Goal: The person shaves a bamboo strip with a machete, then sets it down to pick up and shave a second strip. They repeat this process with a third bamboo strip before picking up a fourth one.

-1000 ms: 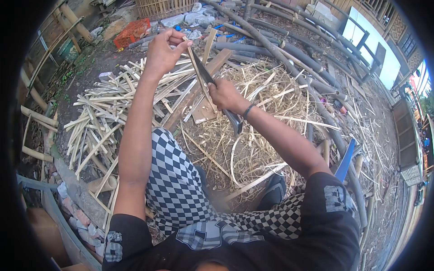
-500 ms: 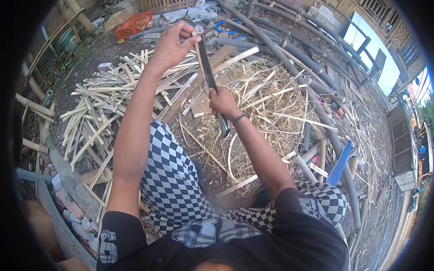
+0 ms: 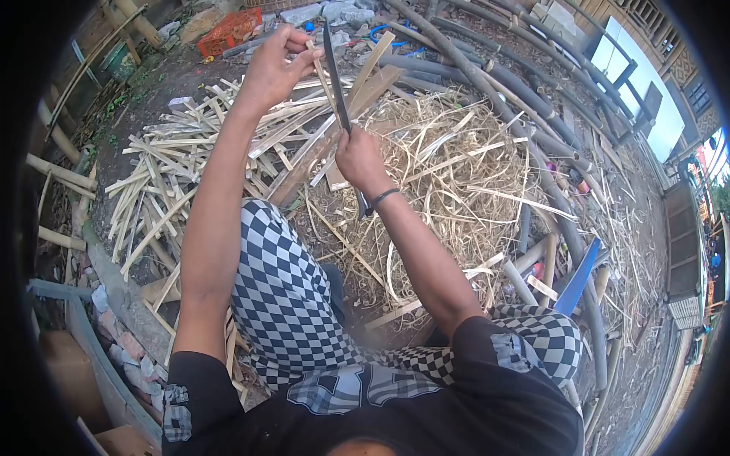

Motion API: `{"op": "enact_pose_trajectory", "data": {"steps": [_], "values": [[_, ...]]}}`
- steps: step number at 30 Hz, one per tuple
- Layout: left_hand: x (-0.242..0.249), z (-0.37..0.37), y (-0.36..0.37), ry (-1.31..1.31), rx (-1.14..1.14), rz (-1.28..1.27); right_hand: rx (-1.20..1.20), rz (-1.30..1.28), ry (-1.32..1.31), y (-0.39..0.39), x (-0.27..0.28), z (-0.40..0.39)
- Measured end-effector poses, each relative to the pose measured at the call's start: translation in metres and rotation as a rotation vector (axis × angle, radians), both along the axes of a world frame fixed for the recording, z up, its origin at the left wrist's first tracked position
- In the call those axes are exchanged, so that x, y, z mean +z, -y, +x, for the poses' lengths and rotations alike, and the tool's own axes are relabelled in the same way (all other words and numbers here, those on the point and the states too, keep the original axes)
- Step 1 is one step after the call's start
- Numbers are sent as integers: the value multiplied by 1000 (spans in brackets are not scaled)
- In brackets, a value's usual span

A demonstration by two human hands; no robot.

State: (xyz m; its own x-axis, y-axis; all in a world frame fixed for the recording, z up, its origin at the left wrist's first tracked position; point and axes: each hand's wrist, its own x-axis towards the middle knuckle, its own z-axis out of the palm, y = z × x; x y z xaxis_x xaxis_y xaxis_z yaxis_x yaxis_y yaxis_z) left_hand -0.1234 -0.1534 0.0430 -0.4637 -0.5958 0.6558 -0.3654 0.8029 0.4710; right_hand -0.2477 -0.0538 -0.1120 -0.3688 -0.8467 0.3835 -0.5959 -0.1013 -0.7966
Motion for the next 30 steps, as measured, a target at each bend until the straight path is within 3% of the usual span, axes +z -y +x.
{"op": "enact_pose_trajectory", "data": {"steps": [5,7,9,11,12,16,19,20,21,23,25,27,30], "values": [[1,1,-2,13,-36,144,62,-33,-46,-12,36,-8],[-1,1,-3,-3,-62,82,90,-28,47,-17,43,-1],[2,0,-13,86,30,-65,45,-5,72,-10,-3,0],[-8,-1,-8,50,-13,-3,28,88,15,10,-40,-11],[0,-1,-10,16,-51,64,-14,110,-87,6,-31,-11],[3,-2,-8,35,-53,82,9,91,-72,-6,11,-13],[3,-2,-14,53,-23,-113,46,-9,3,-28,58,-3],[14,-5,-27,63,-1,71,51,-92,99,-29,58,0],[21,-7,-39,76,21,251,48,-80,105,-15,26,-1],[1,-5,-20,-18,-105,231,-30,60,-83,15,-58,-11],[5,-6,-13,-118,-226,138,-18,76,-10,10,-44,-16],[7,-12,-26,49,-77,-10,-55,74,-139,8,-50,-16],[8,-7,-31,35,-59,16,11,50,-40,10,-61,-19]]}}
